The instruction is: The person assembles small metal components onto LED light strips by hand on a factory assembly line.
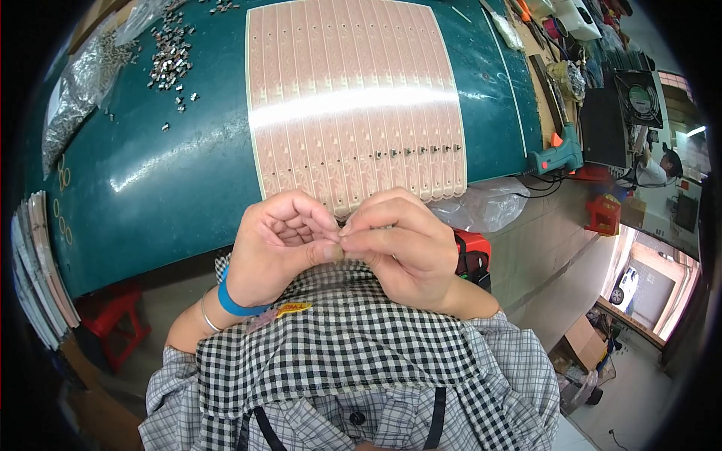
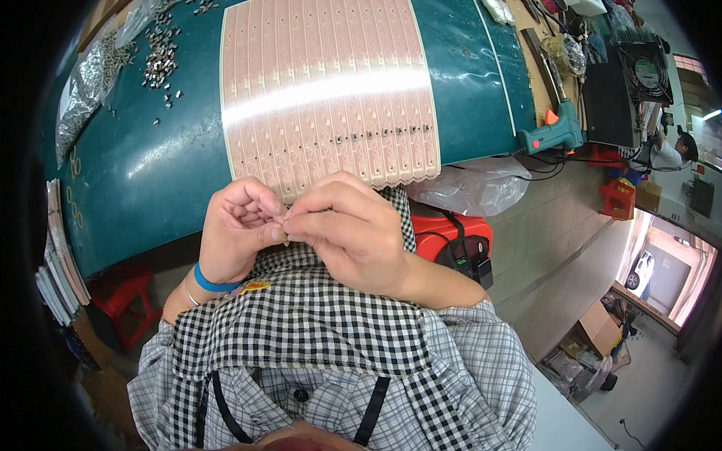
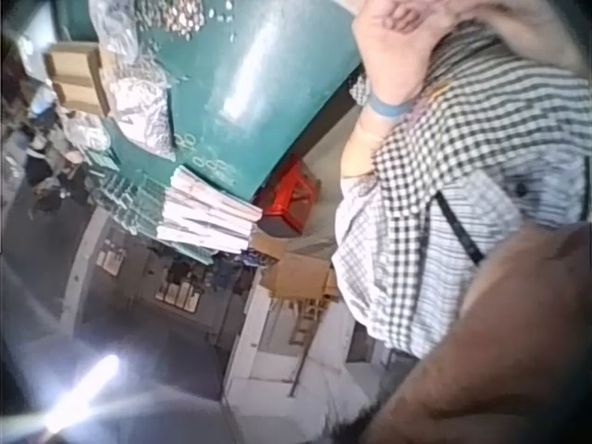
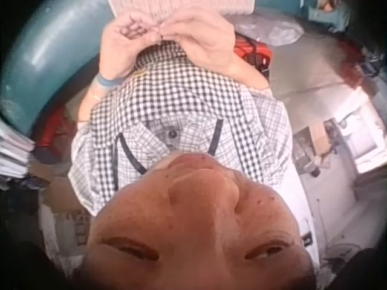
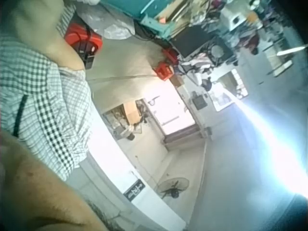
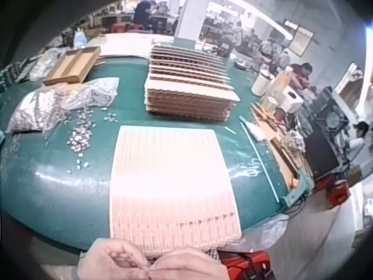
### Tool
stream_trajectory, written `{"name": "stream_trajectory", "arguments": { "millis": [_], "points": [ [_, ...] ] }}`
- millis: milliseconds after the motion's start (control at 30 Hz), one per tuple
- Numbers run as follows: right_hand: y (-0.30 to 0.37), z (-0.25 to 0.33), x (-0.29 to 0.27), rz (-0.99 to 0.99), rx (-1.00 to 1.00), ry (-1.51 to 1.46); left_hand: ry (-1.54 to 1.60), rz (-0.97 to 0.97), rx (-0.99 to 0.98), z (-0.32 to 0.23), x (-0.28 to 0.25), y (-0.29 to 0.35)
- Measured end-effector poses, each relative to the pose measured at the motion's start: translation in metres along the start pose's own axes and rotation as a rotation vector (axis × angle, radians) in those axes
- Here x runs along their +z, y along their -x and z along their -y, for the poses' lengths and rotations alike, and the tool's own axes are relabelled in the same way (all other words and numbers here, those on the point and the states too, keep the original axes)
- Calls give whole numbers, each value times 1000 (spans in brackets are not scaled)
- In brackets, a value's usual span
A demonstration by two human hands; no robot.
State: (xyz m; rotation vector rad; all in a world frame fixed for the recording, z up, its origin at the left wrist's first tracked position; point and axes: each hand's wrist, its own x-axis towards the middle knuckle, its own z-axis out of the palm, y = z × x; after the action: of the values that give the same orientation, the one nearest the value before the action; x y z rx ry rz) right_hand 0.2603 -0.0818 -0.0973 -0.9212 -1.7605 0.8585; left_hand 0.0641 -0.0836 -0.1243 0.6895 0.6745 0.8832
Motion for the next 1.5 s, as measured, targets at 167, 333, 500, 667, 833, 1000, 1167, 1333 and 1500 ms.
{"name": "stream_trajectory", "arguments": {
  "millis": [167,333,500,667,833,1000,1167,1333,1500],
  "points": [
    [-10,-9,-12,5,73,22,-427,-92,129,-30,0,0],
    [-14,-28,-52,-305,158,176,-1709,-572,610,-99,-85,-15],
    [-16,-32,-72,-433,261,135,-1783,-569,506,-110,-133,-24],
    [-21,-36,-58,-270,246,217,-1568,-538,429,-98,-130,-29],
    [-32,-39,-28,-123,260,276,-1464,-384,443,-94,-122,-28],
    [-31,-47,-14,-43,156,489,-1509,-519,429,-99,-128,-20],
    [-26,-50,-11,-44,134,572,-1492,-505,434,-97,-128,-18],
    [-27,-49,-12,-31,100,631,-1474,-488,470,-96,-124,-19],
    [-32,-45,-11,21,25,733,-1464,-467,478,-94,-124,-19]
  ]
}}
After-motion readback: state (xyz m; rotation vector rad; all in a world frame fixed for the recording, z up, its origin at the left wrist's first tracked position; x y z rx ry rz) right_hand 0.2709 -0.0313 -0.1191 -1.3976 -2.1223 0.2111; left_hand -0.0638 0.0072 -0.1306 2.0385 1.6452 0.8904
